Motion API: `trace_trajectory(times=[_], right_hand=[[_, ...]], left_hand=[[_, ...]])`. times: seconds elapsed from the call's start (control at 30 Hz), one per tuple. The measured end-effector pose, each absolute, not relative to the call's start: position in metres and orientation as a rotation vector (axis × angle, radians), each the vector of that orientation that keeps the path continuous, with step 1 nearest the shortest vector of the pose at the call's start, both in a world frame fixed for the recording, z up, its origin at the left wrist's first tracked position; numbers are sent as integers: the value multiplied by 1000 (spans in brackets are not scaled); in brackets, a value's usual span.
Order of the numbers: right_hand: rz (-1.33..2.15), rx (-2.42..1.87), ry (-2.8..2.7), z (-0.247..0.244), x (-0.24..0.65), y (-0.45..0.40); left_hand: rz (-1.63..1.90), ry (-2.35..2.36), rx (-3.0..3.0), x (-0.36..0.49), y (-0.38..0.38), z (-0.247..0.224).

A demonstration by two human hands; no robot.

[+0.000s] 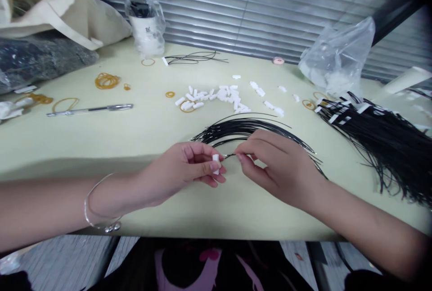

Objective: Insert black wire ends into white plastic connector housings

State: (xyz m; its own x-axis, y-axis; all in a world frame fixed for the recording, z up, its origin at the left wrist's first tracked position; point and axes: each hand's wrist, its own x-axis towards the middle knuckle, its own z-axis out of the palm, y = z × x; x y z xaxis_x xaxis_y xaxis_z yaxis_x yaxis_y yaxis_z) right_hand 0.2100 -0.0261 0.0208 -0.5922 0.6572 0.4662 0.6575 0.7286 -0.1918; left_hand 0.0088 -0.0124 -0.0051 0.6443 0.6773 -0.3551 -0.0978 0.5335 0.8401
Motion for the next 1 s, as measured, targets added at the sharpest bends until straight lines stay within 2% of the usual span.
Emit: trace_trajectory(times=[0.27,1.0], right_hand=[[203,-1023,-2363,16,206,-28],[71,-921,-2390,6,197,-29]], left_hand=[[520,767,938,10,-13,-4],[466,792,1031,10,-15,1]])
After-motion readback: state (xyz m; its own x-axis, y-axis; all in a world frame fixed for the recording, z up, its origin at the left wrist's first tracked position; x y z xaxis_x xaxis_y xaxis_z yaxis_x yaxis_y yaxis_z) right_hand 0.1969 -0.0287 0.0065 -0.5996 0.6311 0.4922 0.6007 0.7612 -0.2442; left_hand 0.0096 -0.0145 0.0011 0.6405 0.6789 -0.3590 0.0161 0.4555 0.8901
